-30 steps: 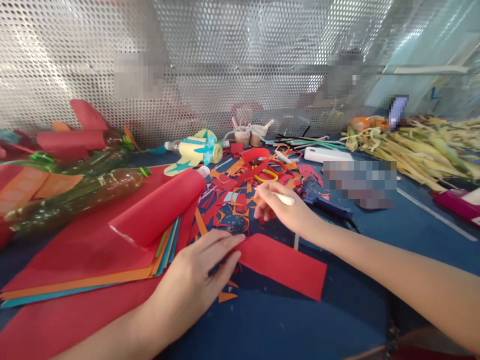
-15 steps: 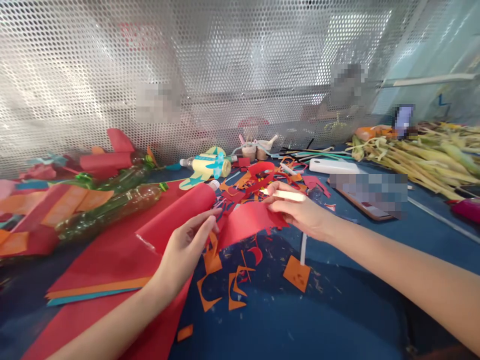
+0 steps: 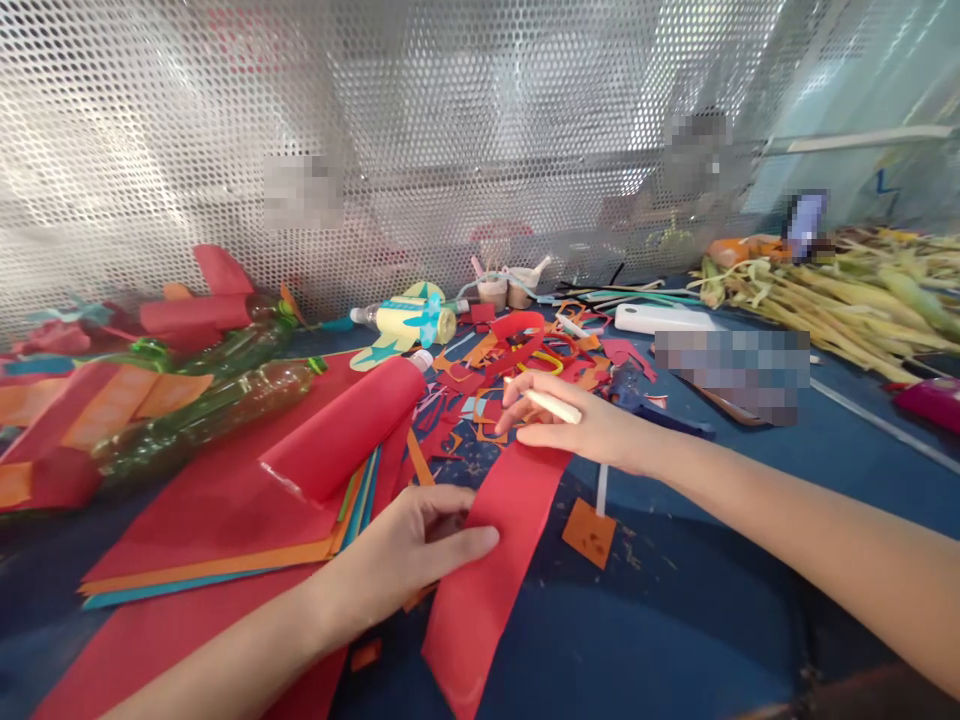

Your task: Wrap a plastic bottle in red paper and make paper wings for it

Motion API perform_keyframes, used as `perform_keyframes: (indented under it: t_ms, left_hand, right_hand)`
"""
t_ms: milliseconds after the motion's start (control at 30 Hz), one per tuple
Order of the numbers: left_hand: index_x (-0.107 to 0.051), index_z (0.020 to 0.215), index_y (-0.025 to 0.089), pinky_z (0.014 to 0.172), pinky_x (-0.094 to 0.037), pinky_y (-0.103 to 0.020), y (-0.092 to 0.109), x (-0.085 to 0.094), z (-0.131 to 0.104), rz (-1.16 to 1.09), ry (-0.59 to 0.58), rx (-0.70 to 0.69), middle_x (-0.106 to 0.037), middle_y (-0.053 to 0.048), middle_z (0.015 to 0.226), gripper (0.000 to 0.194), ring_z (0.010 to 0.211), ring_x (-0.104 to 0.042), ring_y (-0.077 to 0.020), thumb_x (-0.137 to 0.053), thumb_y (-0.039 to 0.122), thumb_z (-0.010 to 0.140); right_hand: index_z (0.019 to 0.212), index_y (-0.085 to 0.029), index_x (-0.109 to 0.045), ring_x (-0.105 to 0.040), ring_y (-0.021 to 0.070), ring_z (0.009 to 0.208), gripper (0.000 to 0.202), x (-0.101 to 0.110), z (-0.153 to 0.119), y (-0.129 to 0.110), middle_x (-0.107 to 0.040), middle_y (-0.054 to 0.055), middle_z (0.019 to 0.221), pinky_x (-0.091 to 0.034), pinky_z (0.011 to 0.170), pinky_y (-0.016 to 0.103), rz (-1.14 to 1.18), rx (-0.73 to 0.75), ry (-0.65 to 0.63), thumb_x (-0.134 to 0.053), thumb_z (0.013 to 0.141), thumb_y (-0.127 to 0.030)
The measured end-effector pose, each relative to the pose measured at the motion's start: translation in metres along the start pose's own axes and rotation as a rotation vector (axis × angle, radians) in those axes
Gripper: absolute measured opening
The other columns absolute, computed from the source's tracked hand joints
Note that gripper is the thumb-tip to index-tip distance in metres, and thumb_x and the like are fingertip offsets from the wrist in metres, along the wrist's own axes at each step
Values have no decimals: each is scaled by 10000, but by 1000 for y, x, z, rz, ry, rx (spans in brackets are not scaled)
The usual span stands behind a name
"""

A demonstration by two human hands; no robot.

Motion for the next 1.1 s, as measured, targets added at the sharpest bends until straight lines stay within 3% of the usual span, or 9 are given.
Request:
perform_keyframes:
  t_ms: [167,267,400,500,600,700,767,933,1100]
  left_hand:
    - [-712,785,193,642,-540,-273,-7,0,5,-198,45,69,-730,-2,724,179,687,-674,-176,-717,355,708]
    - [-715,838,203,658,-539,-283,-3,-1,1,-91,36,-13,-739,-8,772,194,718,-676,-187,-713,351,713]
    - [-688,673,177,475,-458,-211,5,-8,-10,211,-111,-154,-686,-13,596,320,532,-611,-136,-563,425,830]
    - [-643,561,170,422,-420,-189,8,-6,-12,524,25,-345,-584,13,445,403,424,-549,-102,-486,340,892]
    - [-707,801,149,599,-533,-210,9,-3,-11,759,215,-635,-707,-36,700,229,630,-669,-134,-502,197,890]
    - [-665,1088,150,736,-584,-291,1,-6,-9,947,203,-817,-687,-121,1083,261,893,-697,-198,-480,179,907]
    - [-666,1090,144,693,-609,-336,-4,-9,-8,1075,167,-851,-673,-141,1122,279,887,-708,-228,-453,205,920]
    - [-665,1066,93,580,-623,-346,-2,-17,-13,1259,130,-941,-717,-151,1027,362,831,-725,-243,-330,175,954]
    - [-658,1072,80,478,-604,-320,0,-21,-13,1347,157,-945,-728,-152,1020,412,718,-733,-220,-271,176,968]
  right_hand:
    - [877,-236,-464,-612,138,768,262,12,2,11,-610,-9,889,-482,722,322,80,-119,338,-663,713,-191]
    - [852,-235,-460,-614,136,813,284,10,2,11,-613,-11,904,-487,761,319,57,-79,270,-664,690,-122]
    - [873,-236,-460,-598,142,901,285,3,0,12,-583,-7,935,-472,797,325,-28,-5,111,-646,705,-101]
    - [876,-232,-457,-589,123,790,254,-5,-3,10,-560,-10,923,-470,740,307,-163,30,-23,-619,732,-99]
    - [916,-224,-467,-563,108,693,250,-11,-6,8,-536,-22,863,-453,663,274,-338,18,-98,-584,756,-71]
    - [957,-218,-470,-536,111,641,268,-14,-9,4,-533,-33,793,-427,611,258,-488,30,-84,-595,765,-78]
    - [927,-212,-480,-546,124,660,184,-14,-9,2,-567,-15,807,-420,623,267,-551,86,-15,-611,804,-172]
    - [968,-211,-477,-570,146,690,226,-16,-6,8,-611,6,748,-441,671,296,-228,107,96,-323,968,-377]
    - [788,-206,-467,-534,121,617,125,-23,-3,18,-559,-38,634,-413,632,276,-60,30,38,-503,880,-282]
Point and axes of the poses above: each hand's wrist, its own z-axis towards the middle knuckle, its own x-axis out of the back of the hand, y = z × x, the point moved 4 cm from there along z, towards the middle knuckle
